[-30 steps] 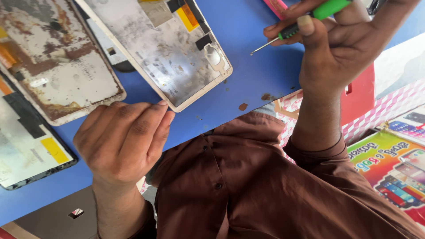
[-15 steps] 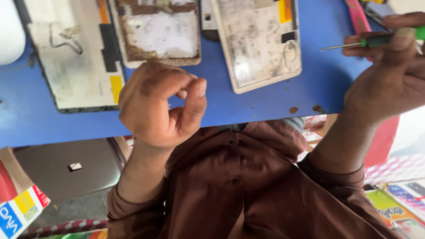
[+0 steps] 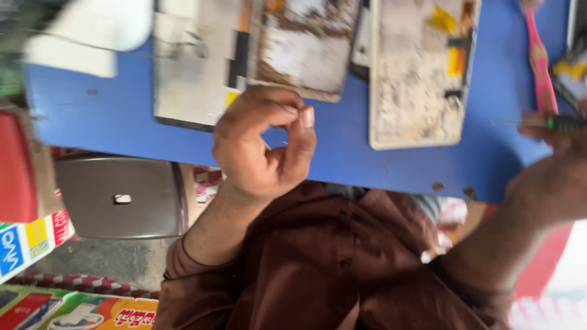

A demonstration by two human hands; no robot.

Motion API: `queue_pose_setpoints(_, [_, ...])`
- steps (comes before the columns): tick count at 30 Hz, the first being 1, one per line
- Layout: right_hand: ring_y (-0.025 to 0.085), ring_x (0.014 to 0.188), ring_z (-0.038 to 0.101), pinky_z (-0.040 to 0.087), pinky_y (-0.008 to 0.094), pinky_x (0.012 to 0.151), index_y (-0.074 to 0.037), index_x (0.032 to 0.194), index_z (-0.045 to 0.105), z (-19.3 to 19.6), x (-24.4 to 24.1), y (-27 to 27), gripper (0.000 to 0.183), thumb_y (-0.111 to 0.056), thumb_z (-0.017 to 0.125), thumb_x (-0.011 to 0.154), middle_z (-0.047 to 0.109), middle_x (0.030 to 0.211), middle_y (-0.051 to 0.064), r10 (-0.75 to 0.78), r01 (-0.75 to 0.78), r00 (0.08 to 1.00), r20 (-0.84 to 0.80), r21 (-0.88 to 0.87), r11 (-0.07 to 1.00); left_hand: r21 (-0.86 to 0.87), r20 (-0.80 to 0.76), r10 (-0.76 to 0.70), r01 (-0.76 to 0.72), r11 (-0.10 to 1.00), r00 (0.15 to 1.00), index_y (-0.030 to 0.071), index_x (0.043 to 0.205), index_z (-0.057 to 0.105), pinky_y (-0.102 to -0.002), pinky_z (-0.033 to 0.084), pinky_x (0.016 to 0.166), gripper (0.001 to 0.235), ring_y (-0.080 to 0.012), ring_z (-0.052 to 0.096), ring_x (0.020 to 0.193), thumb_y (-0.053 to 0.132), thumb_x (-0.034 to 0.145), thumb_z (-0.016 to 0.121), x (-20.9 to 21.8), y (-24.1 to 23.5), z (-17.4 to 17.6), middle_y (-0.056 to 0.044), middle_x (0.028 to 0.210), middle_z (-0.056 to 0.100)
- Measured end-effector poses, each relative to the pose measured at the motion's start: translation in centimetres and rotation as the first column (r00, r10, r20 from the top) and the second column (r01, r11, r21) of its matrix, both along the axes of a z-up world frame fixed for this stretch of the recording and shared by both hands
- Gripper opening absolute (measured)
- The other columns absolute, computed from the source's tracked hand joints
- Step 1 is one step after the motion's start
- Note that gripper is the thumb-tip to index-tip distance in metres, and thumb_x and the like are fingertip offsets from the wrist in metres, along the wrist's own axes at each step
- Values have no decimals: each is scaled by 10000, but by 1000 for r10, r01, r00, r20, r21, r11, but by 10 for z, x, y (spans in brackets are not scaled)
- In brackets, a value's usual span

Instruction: The person cleans a tablet screen with a pink toothbrush, then uses a green screwdriver to remove screws from the tablet frame. The person handles the tablet and frame throughout the process.

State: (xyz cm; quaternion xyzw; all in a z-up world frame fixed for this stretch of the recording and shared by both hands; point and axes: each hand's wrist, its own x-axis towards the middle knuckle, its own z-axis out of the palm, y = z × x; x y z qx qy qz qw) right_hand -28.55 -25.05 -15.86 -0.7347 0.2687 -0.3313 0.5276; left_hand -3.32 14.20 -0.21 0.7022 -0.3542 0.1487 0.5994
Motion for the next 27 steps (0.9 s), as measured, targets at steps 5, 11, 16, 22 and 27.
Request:
queue_pose_setpoints(5, [393,989,686,582,397,889,140,1222,552,-17,-6,-14,311,-124,386,1228,652,1106,292,173,-173,985,-8,-14,985,345,105,231,-253,904,967,69,1221,582,-313,533,744,228,-148,657,871,25,1056,734,12,20,20,-56,1110,676])
queue_pose_setpoints(11, [384,850,706,620,391,772,141,1258,565,36,21,31,286,-125,463,1282,636,1096,258,85,-85,995,60,-1,996,605,402,240,-453,655,884,120,1148,691,-400,478,870,190,-177,569,1065,163,1014,819,38,23,3,2,1126,594])
queue_pose_setpoints(16, [382,823,711,643,421,705,192,1193,571,89,55,74,371,-171,537,1264,618,1134,270,103,-87,980,168,-97,991,660,456,205,-483,575,866,150,1054,711,-358,467,803,158,-168,542,982,251,972,799,54,7,-13,-8,1078,558])
queue_pose_setpoints(22, [349,735,697,658,443,639,231,1137,568,121,73,91,423,-160,667,1266,608,992,253,81,-53,965,251,-116,992,690,530,131,-515,509,838,179,978,707,-342,495,798,107,-140,564,970,155,979,812,43,9,3,46,1015,589])
queue_pose_setpoints(27, [347,734,704,645,442,654,211,1128,563,128,81,94,381,-129,661,1272,610,1003,252,83,-50,960,269,-125,991,673,407,-34,-275,686,913,111,986,703,-253,501,658,124,-132,614,851,108,995,827,31,-9,4,4,880,652])
